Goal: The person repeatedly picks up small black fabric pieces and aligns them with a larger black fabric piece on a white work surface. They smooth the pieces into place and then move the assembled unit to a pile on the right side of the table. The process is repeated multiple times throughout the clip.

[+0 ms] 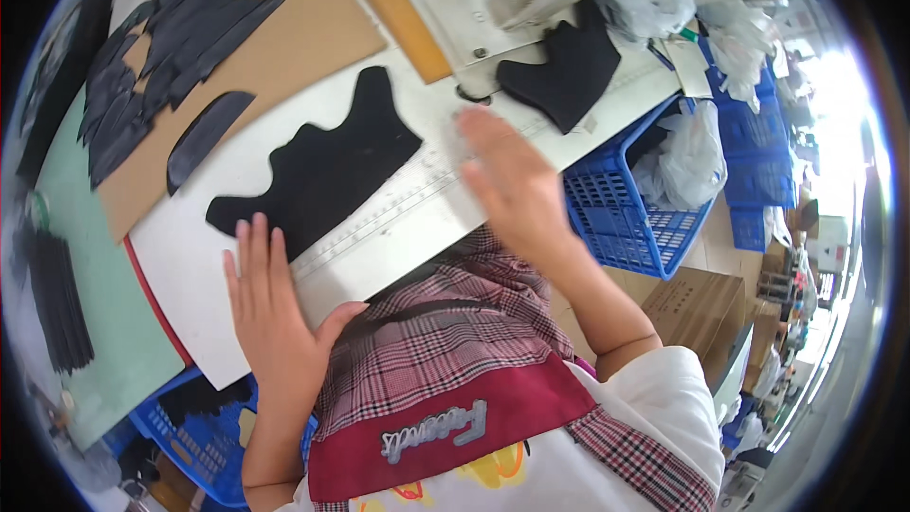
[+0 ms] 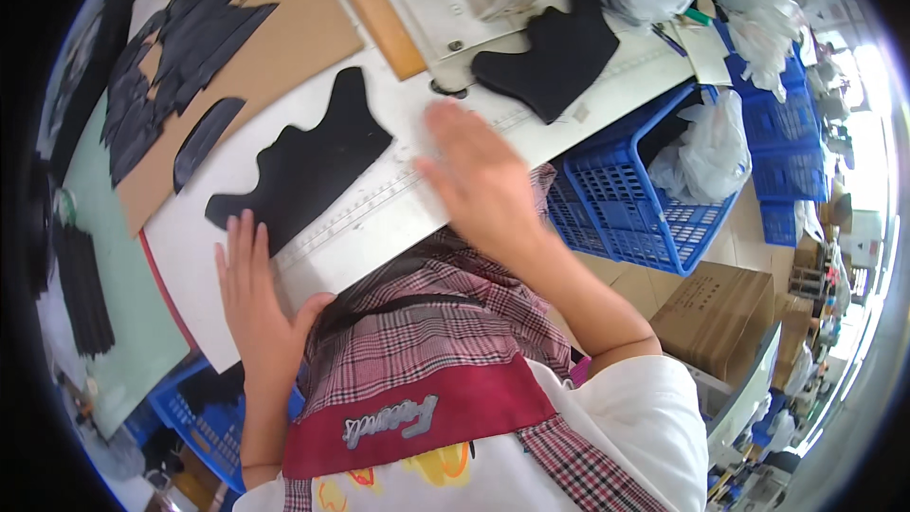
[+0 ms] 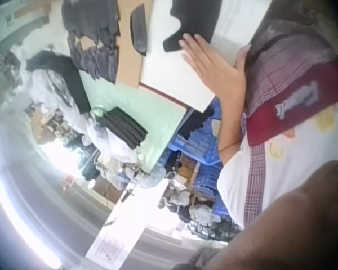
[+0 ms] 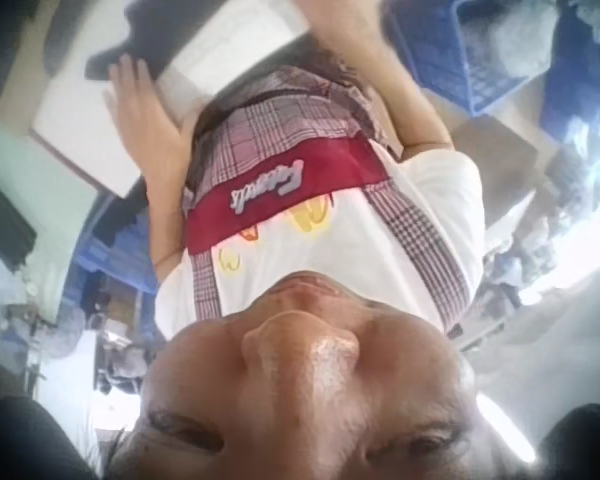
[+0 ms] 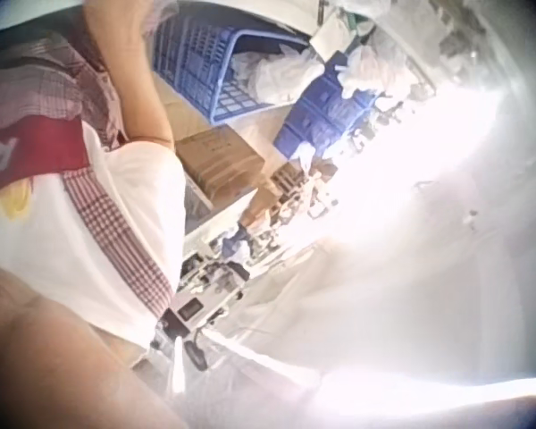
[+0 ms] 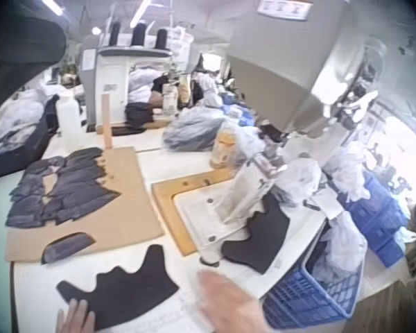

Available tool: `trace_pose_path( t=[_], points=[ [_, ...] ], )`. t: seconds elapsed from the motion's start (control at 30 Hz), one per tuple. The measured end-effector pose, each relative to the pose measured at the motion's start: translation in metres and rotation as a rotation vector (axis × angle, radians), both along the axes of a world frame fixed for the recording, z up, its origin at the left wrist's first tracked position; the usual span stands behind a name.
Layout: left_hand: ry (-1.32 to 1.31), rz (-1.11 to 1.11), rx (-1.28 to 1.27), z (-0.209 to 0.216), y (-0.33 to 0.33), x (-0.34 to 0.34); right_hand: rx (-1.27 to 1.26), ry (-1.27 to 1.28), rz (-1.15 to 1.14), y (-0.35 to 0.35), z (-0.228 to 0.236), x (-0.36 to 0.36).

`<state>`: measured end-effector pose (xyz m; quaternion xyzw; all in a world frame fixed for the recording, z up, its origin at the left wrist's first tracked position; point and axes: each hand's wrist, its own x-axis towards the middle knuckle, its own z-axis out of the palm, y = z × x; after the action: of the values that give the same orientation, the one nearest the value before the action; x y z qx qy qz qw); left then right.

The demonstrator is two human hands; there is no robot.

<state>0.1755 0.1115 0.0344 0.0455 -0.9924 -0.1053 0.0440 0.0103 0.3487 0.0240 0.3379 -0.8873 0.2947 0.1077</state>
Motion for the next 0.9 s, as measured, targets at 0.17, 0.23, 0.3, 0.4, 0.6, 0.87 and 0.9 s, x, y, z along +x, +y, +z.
trace_pose_path(
  t=[0.17,0.23,0.3,0.4,0.6,0.87,0.9],
  points=[
    [-0.002,-0.205,0.199,-0.004,0.033,-0.043,0.053,0.111,-0.306,0.069,0.019,-0.047],
    [0.062,-0.335,0.125,-0.015,0.051,-0.027,0.075,0.069,-0.295,0.083,0.008,-0.06],
    [0.152,-0.429,0.08,-0.02,0.055,-0.015,0.101,0.112,-0.264,0.086,0.002,-0.061],
    [0.209,-0.426,0.122,-0.012,0.049,-0.008,0.062,0.115,-0.282,0.09,-0.004,-0.066],
    [0.363,-0.204,0.024,0.004,0.02,-0.025,0.01,0.251,-0.283,0.085,0.011,-0.076],
    [0.47,0.158,-0.128,0.049,-0.029,0.003,-0.144,0.375,-0.092,0.016,0.057,-0.022],
    [0.374,0.13,-0.194,0.042,-0.024,0.008,-0.04,0.364,0.023,-0.004,0.053,-0.009]
  ],
)
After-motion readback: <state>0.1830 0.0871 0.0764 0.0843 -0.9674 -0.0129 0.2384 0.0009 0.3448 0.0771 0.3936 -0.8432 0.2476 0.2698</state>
